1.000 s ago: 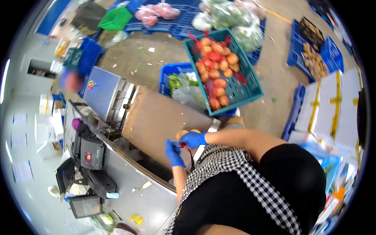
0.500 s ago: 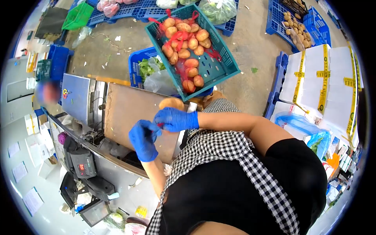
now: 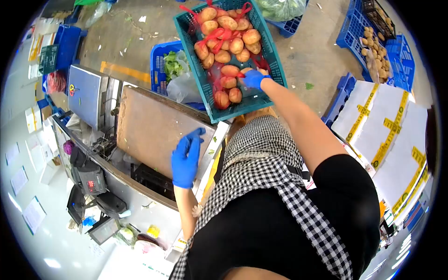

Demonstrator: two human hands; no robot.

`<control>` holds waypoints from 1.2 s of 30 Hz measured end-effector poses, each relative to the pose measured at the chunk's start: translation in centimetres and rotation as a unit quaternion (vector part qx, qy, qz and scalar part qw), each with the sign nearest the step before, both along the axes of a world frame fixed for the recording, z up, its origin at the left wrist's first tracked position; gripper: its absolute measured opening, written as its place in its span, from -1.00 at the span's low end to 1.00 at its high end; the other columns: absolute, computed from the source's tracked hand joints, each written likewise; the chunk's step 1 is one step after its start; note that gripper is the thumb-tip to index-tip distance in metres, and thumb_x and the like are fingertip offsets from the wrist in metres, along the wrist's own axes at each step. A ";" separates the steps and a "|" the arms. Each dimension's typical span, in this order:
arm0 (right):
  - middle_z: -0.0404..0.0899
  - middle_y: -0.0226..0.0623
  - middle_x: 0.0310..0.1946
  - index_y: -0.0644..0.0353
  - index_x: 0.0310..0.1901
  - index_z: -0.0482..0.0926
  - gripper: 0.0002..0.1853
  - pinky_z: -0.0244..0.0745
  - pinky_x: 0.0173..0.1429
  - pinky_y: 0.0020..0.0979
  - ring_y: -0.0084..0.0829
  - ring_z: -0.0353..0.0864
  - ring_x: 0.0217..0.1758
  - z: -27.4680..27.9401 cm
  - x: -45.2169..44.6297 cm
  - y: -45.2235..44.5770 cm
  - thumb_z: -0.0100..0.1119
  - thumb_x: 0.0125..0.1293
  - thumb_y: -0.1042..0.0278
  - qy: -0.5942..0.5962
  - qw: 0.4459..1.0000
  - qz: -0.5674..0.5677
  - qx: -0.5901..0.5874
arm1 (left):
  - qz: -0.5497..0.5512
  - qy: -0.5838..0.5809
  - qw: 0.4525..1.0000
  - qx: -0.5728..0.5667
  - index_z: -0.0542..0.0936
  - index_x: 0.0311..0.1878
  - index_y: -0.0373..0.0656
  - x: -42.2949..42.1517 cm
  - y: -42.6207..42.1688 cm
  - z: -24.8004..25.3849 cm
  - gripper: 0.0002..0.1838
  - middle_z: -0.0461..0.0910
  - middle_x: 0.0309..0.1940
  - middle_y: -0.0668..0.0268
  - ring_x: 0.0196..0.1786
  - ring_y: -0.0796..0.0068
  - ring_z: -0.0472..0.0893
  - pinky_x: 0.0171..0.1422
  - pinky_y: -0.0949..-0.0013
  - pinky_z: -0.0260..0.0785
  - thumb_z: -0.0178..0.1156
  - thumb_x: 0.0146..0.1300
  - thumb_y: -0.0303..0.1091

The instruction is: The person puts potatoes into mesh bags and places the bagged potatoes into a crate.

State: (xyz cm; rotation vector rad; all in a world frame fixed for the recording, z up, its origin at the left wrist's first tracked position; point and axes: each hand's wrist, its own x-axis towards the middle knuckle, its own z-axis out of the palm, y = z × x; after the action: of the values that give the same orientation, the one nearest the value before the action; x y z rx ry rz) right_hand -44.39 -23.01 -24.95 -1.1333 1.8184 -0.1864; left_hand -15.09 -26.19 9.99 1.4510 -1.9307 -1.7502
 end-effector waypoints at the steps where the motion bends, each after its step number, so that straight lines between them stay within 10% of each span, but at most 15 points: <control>1: 0.59 -0.12 -0.36 0.13 -0.24 0.51 -0.66 0.41 -0.08 -0.15 -0.19 0.57 -0.15 -0.4 -1.0 0.2 0.00 0.14 0.02 0.096 0.993 0.067 -0.018 | -0.016 -0.031 0.999 -0.010 0.47 0.01 -0.37 0.5 0.6 -0.7 -0.70 0.53 -0.07 0.17 -0.09 0.46 0.51 0.01 0.43 0.36 -0.08 0.34 -0.38; 5: 0.52 -0.14 -0.09 0.22 -0.07 0.48 -0.63 0.41 -0.02 -0.13 -0.12 0.52 -0.04 3.2 -2.1 -1.8 0.01 0.15 0.19 0.133 0.983 0.102 0.073 | 0.100 -0.054 0.993 0.044 0.52 -0.10 -0.34 1.7 3.0 -1.6 -0.78 0.57 -0.11 0.22 -0.16 0.54 0.52 -0.03 0.50 0.34 -0.03 0.29 -0.45; 9: 0.50 -0.08 -0.13 0.23 -0.09 0.50 -0.65 0.46 -0.20 -0.15 -0.12 0.56 -0.28 1.0 5.0 -7.0 0.11 0.04 0.37 0.037 0.939 0.000 -0.342 | 0.132 -0.073 0.984 0.099 0.52 -0.08 -0.33 2.1 5.1 -4.0 -0.79 0.56 -0.11 0.23 -0.14 0.55 0.52 0.00 0.50 0.34 -0.02 0.29 -0.48; 16: 0.56 -0.10 -0.15 0.19 -0.19 0.57 -0.70 0.47 -0.21 -0.21 -0.18 0.60 -0.20 -1.1 13.3 -5.9 0.08 0.06 0.25 0.027 0.952 0.302 0.039 | 0.133 -0.063 0.986 0.084 0.54 -0.07 -0.27 0.5 6.1 -4.0 -0.78 0.58 -0.14 0.20 -0.08 0.45 0.55 0.03 0.44 0.34 0.04 0.24 -0.46; 22: 0.62 -0.20 -0.48 0.25 -0.41 0.62 -0.69 0.45 -0.22 -0.34 -0.32 0.61 -0.37 3.0 12.5 0.4 -0.03 0.18 0.20 -0.079 0.967 0.240 0.028 | 0.123 -0.052 0.986 0.096 0.55 -0.09 -0.28 3.8 6.8 -6.1 -0.78 0.59 -0.15 0.19 -0.08 0.43 0.55 0.06 0.43 0.32 0.04 0.25 -0.41; 25: 0.60 -0.08 -0.42 0.30 -0.37 0.59 -0.69 0.44 -0.24 -0.32 -0.19 0.59 -0.35 8.1 11.5 -0.4 -0.03 0.17 0.21 -0.267 0.959 -0.063 0.066 | 0.124 -0.032 0.987 0.094 0.55 -0.09 -0.30 4.8 6.4 -6.7 -0.77 0.59 -0.15 0.20 -0.08 0.46 0.55 0.06 0.44 0.32 0.04 0.26 -0.39; 29: 0.57 -0.10 -0.48 0.27 -0.41 0.56 -0.68 0.42 -0.27 -0.28 -0.20 0.56 -0.40 14.2 12.7 0.8 -0.04 0.19 0.16 -0.328 0.928 -0.120 -0.131 | 0.123 0.024 0.985 0.117 0.55 -0.06 -0.27 6.2 6.4 -7.3 -0.74 0.60 -0.16 0.21 -0.10 0.48 0.56 0.03 0.46 0.33 0.04 0.27 -0.35; 36: 0.51 -0.11 -0.51 0.25 -0.36 0.49 -0.83 0.42 -0.31 -0.31 -0.24 0.56 -0.40 34.3 21.2 -0.1 0.03 0.18 0.31 -0.137 0.953 0.152 -0.222 | 0.063 -0.020 0.994 0.085 0.57 -0.10 -0.18 11.7 8.0 -8.0 -0.72 0.61 -0.26 0.14 -0.21 0.42 0.59 -0.07 0.39 0.37 0.06 0.25 -0.22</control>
State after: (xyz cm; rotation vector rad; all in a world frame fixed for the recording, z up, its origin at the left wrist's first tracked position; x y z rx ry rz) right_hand -23.22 -23.06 9.30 -1.5976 1.3675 -0.5635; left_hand -3.36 -18.19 1.98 1.6366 -1.7019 -1.8790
